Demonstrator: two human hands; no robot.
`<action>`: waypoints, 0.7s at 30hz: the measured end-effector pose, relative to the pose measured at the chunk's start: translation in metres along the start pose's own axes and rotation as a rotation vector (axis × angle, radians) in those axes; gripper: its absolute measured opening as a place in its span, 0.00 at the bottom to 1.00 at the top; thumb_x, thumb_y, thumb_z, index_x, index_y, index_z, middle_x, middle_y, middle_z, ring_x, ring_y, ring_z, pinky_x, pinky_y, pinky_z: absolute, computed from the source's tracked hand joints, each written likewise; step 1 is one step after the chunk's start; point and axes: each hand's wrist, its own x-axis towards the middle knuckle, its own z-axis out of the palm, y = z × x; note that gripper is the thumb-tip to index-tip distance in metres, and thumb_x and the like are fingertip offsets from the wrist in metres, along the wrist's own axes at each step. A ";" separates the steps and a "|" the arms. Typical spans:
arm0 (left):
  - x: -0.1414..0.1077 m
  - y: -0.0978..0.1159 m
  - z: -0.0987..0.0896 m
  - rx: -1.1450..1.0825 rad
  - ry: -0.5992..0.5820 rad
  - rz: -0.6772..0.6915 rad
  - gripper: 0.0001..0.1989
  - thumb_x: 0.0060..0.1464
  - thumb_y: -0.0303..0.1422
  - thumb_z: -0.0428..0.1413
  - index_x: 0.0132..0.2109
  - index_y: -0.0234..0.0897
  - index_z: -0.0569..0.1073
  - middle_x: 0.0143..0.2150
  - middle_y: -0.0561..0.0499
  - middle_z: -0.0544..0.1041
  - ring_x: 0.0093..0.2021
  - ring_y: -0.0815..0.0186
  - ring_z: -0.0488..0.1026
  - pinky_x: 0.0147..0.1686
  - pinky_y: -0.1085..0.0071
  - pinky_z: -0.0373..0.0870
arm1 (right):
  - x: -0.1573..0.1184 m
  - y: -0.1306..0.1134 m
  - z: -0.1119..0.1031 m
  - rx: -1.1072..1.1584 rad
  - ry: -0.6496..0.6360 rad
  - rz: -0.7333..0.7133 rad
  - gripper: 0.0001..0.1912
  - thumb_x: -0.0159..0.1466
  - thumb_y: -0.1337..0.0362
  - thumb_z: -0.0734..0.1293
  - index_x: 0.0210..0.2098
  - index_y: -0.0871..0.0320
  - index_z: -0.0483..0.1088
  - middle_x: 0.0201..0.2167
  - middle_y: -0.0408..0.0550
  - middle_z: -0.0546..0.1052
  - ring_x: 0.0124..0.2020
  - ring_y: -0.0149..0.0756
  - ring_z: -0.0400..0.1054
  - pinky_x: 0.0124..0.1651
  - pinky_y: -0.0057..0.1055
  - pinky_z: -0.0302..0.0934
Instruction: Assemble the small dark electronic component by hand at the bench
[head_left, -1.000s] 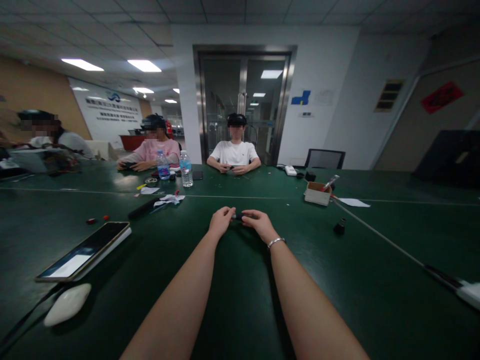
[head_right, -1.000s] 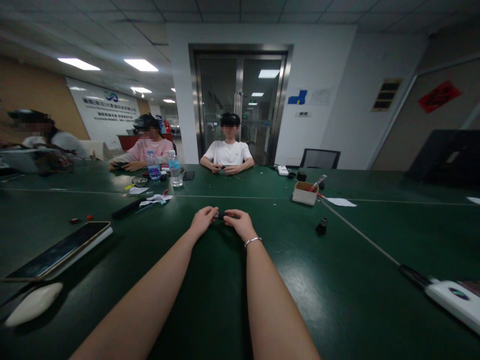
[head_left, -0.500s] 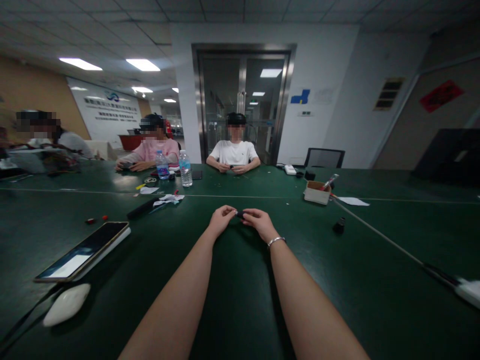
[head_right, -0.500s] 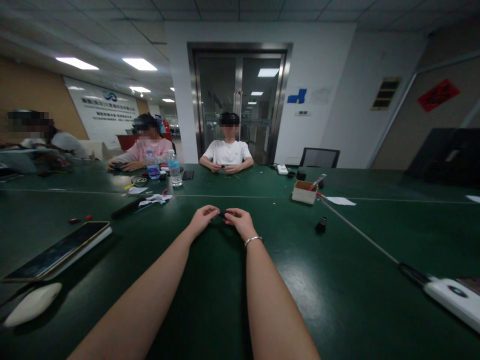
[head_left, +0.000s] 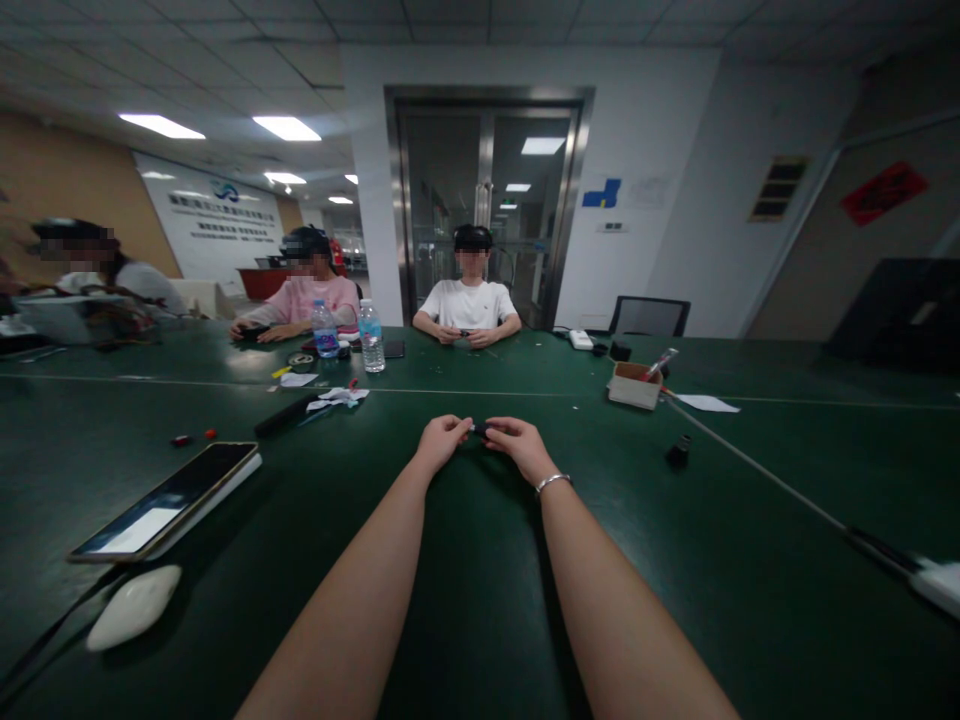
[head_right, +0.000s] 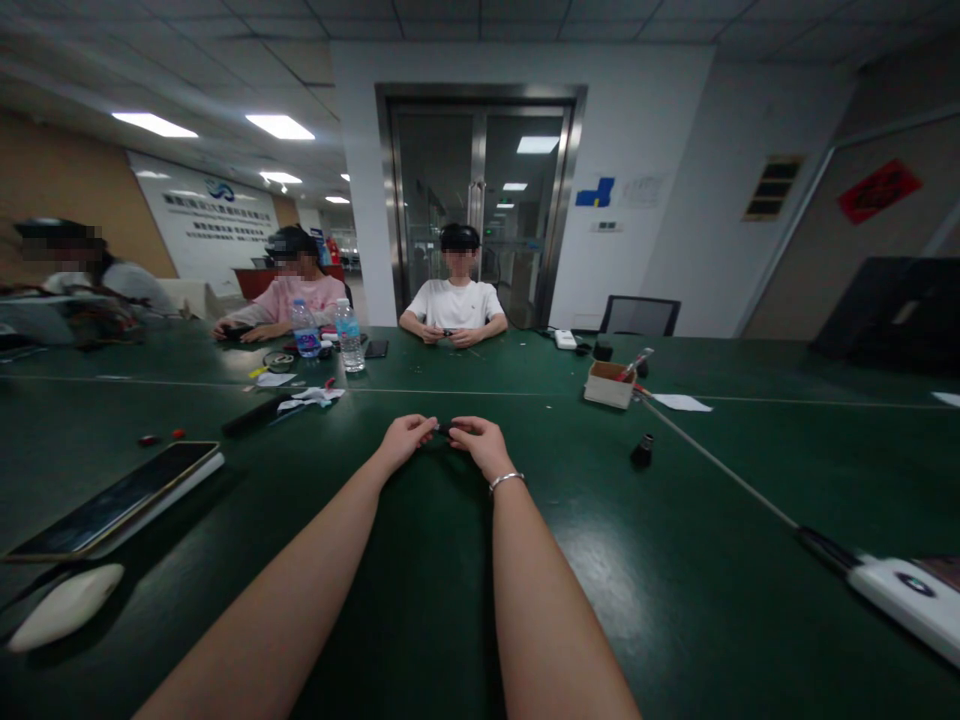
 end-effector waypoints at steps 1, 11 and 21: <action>0.000 0.000 0.000 0.011 0.003 -0.008 0.21 0.48 0.49 0.51 0.30 0.33 0.73 0.26 0.50 0.73 0.26 0.68 0.68 0.27 0.73 0.61 | 0.000 0.000 0.000 0.001 0.000 -0.002 0.17 0.49 0.68 0.73 0.39 0.61 0.74 0.33 0.48 0.76 0.31 0.32 0.73 0.40 0.31 0.71; -0.001 0.000 0.000 0.078 0.016 -0.026 0.22 0.49 0.50 0.49 0.29 0.34 0.74 0.24 0.50 0.73 0.25 0.68 0.67 0.28 0.71 0.62 | -0.001 -0.001 0.001 -0.004 -0.002 -0.009 0.17 0.48 0.68 0.74 0.38 0.62 0.74 0.33 0.49 0.76 0.31 0.32 0.73 0.40 0.32 0.71; -0.004 0.004 0.001 0.131 0.025 -0.021 0.25 0.51 0.52 0.46 0.29 0.34 0.74 0.24 0.49 0.73 0.25 0.67 0.68 0.28 0.71 0.61 | -0.001 -0.001 0.001 0.010 -0.016 -0.010 0.18 0.47 0.68 0.74 0.39 0.61 0.74 0.35 0.48 0.76 0.32 0.32 0.73 0.43 0.34 0.70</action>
